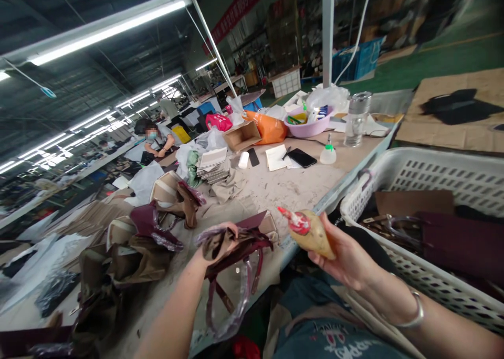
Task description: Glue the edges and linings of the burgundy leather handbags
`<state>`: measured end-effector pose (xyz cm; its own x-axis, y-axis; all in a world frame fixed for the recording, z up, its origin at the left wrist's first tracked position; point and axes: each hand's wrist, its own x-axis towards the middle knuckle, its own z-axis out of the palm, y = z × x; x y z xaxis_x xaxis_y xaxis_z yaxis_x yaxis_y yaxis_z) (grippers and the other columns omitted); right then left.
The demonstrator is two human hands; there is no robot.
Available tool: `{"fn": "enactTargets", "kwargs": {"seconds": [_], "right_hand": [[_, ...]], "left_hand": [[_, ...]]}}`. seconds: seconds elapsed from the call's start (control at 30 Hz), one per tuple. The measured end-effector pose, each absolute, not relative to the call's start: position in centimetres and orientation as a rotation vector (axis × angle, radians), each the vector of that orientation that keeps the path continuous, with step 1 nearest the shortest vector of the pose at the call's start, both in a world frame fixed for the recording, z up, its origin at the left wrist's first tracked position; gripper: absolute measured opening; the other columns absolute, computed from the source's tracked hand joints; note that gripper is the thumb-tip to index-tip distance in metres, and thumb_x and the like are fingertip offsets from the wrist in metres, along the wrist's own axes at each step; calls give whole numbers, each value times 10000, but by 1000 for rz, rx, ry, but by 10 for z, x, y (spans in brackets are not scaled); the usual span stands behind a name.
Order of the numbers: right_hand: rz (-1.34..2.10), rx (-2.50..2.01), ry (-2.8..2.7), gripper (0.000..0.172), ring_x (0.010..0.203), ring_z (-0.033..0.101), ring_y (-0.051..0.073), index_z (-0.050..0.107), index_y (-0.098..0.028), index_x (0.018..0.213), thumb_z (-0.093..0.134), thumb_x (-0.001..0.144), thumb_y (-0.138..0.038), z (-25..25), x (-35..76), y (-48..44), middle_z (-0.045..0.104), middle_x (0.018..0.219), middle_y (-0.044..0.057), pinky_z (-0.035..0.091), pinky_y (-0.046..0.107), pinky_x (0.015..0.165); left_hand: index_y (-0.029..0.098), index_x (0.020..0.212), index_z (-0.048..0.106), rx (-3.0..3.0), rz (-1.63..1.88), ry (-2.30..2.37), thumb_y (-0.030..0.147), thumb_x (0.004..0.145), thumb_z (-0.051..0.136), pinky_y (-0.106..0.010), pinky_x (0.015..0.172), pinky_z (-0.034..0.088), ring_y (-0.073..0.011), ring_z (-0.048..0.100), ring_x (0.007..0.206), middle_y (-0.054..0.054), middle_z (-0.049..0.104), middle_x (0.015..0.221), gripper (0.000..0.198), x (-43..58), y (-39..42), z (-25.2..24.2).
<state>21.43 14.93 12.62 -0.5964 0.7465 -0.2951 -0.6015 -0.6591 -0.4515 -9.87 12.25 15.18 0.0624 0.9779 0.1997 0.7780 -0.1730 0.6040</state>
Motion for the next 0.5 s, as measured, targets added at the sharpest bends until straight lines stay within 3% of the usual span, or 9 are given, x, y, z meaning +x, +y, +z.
{"fn": "enactTargets", "kwargs": {"seconds": [0.13, 0.23, 0.4, 0.5], "right_hand": [[2141, -661, -341, 190, 639, 650, 149, 655, -257, 993, 582, 868, -380, 114, 234, 164, 713, 906, 37, 502, 197, 454], [2261, -639, -406, 220, 644, 653, 154, 658, -211, 995, 584, 860, -369, 107, 230, 167, 710, 935, 76, 468, 183, 414], [2473, -471, -590, 319, 827, 685, 205, 647, -126, 1007, 649, 811, -377, 102, 198, 156, 703, 929, 111, 557, 302, 729], [2497, -438, -647, 382, 838, 684, 196, 628, -126, 1038, 693, 773, -393, 102, 185, 153, 699, 943, 96, 544, 302, 763]], "left_hand": [[213, 691, 560, 1942, 694, 1635, 322, 708, 646, -305, 663, 502, -168, 588, 651, -10, 606, 710, 140, -126, 123, 171], [217, 723, 570, 1961, 668, 1612, 317, 720, 640, -308, 727, 489, -173, 590, 705, -12, 607, 750, 122, -127, 126, 174], [233, 700, 565, 1942, 580, 1654, 307, 737, 550, -336, 699, 495, -217, 602, 697, -55, 629, 718, 83, -99, 128, 170], [238, 707, 571, 1901, 572, 1622, 297, 714, 545, -336, 665, 498, -227, 610, 688, -71, 642, 719, 65, -84, 126, 174]]}}
